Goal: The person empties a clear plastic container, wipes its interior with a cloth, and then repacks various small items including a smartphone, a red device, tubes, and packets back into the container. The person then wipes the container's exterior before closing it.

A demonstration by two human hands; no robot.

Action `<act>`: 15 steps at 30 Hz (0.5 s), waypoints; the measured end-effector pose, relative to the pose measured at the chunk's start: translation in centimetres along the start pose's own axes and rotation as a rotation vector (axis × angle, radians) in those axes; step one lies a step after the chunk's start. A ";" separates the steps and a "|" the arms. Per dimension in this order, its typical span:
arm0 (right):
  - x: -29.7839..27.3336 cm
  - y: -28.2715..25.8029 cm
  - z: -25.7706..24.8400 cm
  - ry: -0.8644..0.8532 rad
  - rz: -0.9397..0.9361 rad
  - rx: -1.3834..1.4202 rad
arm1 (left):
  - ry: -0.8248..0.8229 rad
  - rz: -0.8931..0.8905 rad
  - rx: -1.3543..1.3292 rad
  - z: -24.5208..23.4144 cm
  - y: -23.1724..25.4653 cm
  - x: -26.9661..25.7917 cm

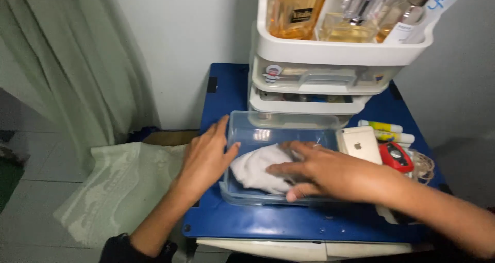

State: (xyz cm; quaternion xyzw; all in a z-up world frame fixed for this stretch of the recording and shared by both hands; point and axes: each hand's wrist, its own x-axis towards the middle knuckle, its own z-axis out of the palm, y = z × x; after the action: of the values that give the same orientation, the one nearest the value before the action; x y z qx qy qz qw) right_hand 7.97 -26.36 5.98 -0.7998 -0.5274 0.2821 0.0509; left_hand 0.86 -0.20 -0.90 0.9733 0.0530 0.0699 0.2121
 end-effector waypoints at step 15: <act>11.4 4.4 6.2 0.697 -0.269 -0.821 | -0.066 0.027 -0.235 0.8 -0.2 0.3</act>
State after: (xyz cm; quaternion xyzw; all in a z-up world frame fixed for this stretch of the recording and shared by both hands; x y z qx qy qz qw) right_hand 11.65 -19.71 -5.38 -0.7256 -0.6434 -0.2371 -0.0579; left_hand 1.28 -0.33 -1.68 0.9441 0.0243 0.0466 0.3254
